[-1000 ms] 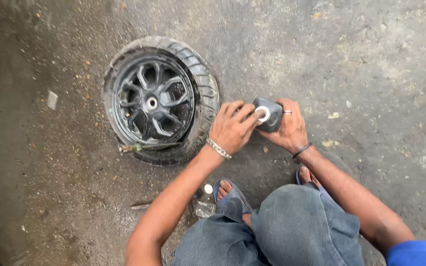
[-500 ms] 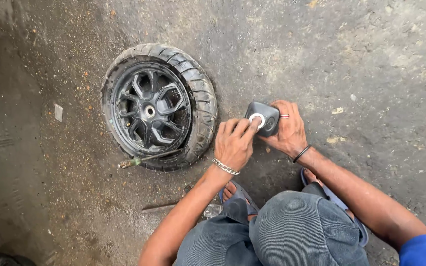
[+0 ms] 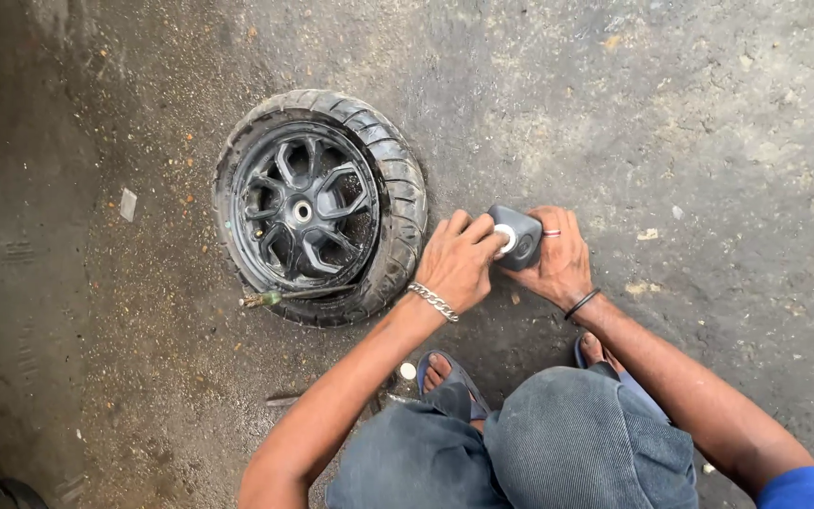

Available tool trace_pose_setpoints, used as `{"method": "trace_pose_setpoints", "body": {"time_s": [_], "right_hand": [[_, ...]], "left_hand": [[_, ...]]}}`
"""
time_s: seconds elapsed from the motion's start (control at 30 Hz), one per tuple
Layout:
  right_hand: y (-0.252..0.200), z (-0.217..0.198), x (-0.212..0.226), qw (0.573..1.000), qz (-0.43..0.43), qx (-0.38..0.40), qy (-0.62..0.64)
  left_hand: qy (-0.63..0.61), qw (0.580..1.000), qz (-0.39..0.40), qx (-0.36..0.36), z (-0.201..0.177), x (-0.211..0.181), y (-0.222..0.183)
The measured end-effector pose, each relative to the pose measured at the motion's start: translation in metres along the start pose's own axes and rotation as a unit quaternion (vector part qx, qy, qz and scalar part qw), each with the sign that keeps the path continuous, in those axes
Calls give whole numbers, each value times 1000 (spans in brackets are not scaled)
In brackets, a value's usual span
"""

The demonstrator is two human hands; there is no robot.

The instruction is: The person sits on the floor next to a detached motorcycle tire, opens a small packet and works material at the rim area. They then pour red liquid from a plastic bottle into the tire bead area, press along the tire with both hands, and finally lift and move the tire.

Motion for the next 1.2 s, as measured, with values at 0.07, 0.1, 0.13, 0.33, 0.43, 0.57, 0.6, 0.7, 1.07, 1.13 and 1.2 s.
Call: {"method": "trace_pose_setpoints", "body": {"time_s": [0.07, 0.1, 0.13, 0.33, 0.43, 0.57, 0.6, 0.7, 1.07, 1.13, 1.2], "right_hand": [[-1, 1, -4, 1000, 21, 1, -8], [-3, 1, -2, 1000, -3, -3, -13], [-5, 1, 0, 999, -28, -7, -18], [-2, 0, 1, 1000, 15, -2, -22], [-3, -2, 5, 1000, -10, -16, -6], [-3, -2, 5, 999, -9, -15, -27], [-3, -2, 6, 1000, -9, -16, -25], [-3, -3, 4, 1000, -8, -12, -24], [-13, 6, -7, 999, -19, -9, -25], [-11, 3, -8, 1000, -8, -12, -26], [-14, 2, -6, 999, -28, -3, -35]], "left_hand": [[-5, 999, -1, 31, -5, 3, 6], [-4, 999, 7, 43, -7, 3, 7], [-3, 998, 15, 54, -10, 4, 8], [-61, 997, 22, 46, -8, 10, 19], [-114, 992, -9, 51, -9, 9, 16], [-140, 988, -55, 28, 4, 3, 6], [-149, 987, -65, 8, 12, 3, 1], [-216, 969, -108, -60, 31, 3, -11], [-537, 734, -344, -236, 103, 18, -40], [-559, 710, -365, -227, 110, 21, -35], [-540, 709, -404, -208, 110, 34, -24]]}}
Point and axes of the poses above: each hand's wrist, its own y-axis towards the middle knuckle, its own z-axis out of the palm, x = y × z, the point moved 5 cm from there along y, towards the middle knuckle, and after that the axes turned 11 degrees about y, right-handed, at the moved point
